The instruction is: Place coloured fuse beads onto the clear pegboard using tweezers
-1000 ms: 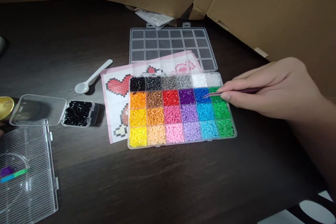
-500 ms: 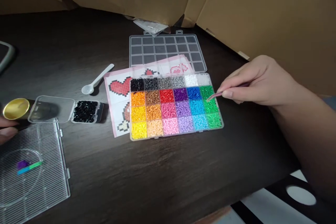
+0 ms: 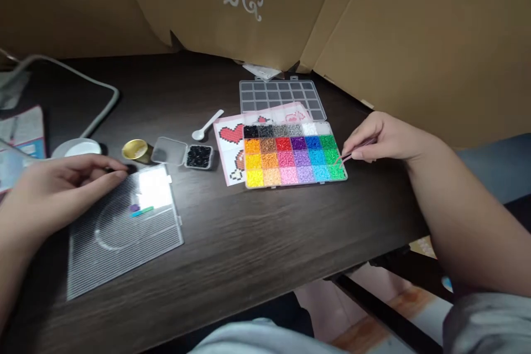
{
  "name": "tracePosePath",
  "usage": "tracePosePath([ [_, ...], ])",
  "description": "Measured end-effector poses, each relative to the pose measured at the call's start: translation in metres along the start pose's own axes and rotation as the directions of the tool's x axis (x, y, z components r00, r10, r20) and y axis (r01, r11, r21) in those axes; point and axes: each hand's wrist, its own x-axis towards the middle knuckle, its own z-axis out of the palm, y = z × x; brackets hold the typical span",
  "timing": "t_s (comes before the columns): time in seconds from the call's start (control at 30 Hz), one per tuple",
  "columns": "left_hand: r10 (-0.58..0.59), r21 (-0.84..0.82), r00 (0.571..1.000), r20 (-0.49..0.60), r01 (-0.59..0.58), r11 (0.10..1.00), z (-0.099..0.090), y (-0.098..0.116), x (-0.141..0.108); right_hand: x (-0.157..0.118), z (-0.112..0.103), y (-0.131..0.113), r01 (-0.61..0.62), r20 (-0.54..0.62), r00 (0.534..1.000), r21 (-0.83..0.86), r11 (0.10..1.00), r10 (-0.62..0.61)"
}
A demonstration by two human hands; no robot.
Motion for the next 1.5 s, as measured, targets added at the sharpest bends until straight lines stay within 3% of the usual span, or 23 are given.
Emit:
tracePosePath([
  [0.1,0.013,-0.128,1.000,-0.010,-0.014,0.992,0.000,0.026,-0.010,-0.004,0.009,-0.006,-0.080,0.202,0.977,0.067,0.995,0.066],
  [0.17,0.044,-0.173,0.996,0.076,-0.031,0.984,-0.004,0.036,-0.015,-0.006,0.019,-0.009,-0.104,0.238,0.968,0.094,0.990,0.079],
  [0.57,0.255,-0.204,0.959,0.124,-0.227,0.952,-0.011,0.020,-0.021,-0.010,0.062,-0.031,-0.184,0.175,0.972,0.156,0.970,0.156],
  [0.73,0.296,-0.229,0.947,0.126,-0.263,0.937,-0.008,0.018,-0.019,-0.010,0.081,-0.044,-0.209,0.222,0.958,0.115,0.971,0.180],
  [0.87,0.327,-0.273,0.934,0.142,-0.281,0.920,-0.005,0.011,-0.017,-0.014,0.074,-0.072,-0.224,0.315,0.925,-0.002,0.975,0.213],
  [0.97,0.339,-0.326,0.925,0.171,-0.272,0.905,-0.003,0.006,-0.012,-0.026,0.072,-0.116,-0.191,0.311,0.925,-0.109,0.976,0.216],
  [1.03,0.339,-0.357,0.922,0.186,-0.258,0.898,-0.001,0.005,-0.009,-0.032,0.093,-0.150,0.013,0.248,0.968,-0.138,0.990,0.022],
  [1.13,0.325,-0.388,0.922,0.210,-0.227,0.894,-0.002,0.006,-0.006,-0.024,0.163,-0.186,0.326,0.266,0.913,-0.021,0.945,-0.309],
  [1.17,0.320,-0.396,0.922,0.216,-0.217,0.892,-0.003,0.007,-0.006,-0.015,0.192,-0.191,0.354,0.327,0.882,0.015,0.935,-0.339],
  [1.23,0.327,-0.411,0.918,0.226,-0.214,0.886,-0.005,0.008,-0.007,0.004,0.246,-0.190,0.323,0.370,0.866,0.098,0.941,-0.336],
  [1.3,0.344,-0.408,0.910,0.233,-0.230,0.884,-0.008,0.008,-0.009,0.021,0.285,-0.179,0.312,0.315,0.884,0.157,0.937,-0.347],
  [1.4,0.344,-0.348,0.910,0.234,-0.252,0.903,-0.013,0.006,-0.011,0.029,0.308,-0.161,0.371,0.130,0.911,0.159,0.915,-0.392],
  [1.5,0.340,-0.273,0.917,0.210,-0.279,0.921,-0.019,0.002,-0.010,0.029,0.303,-0.154,0.400,0.050,0.912,0.098,0.911,-0.406],
])
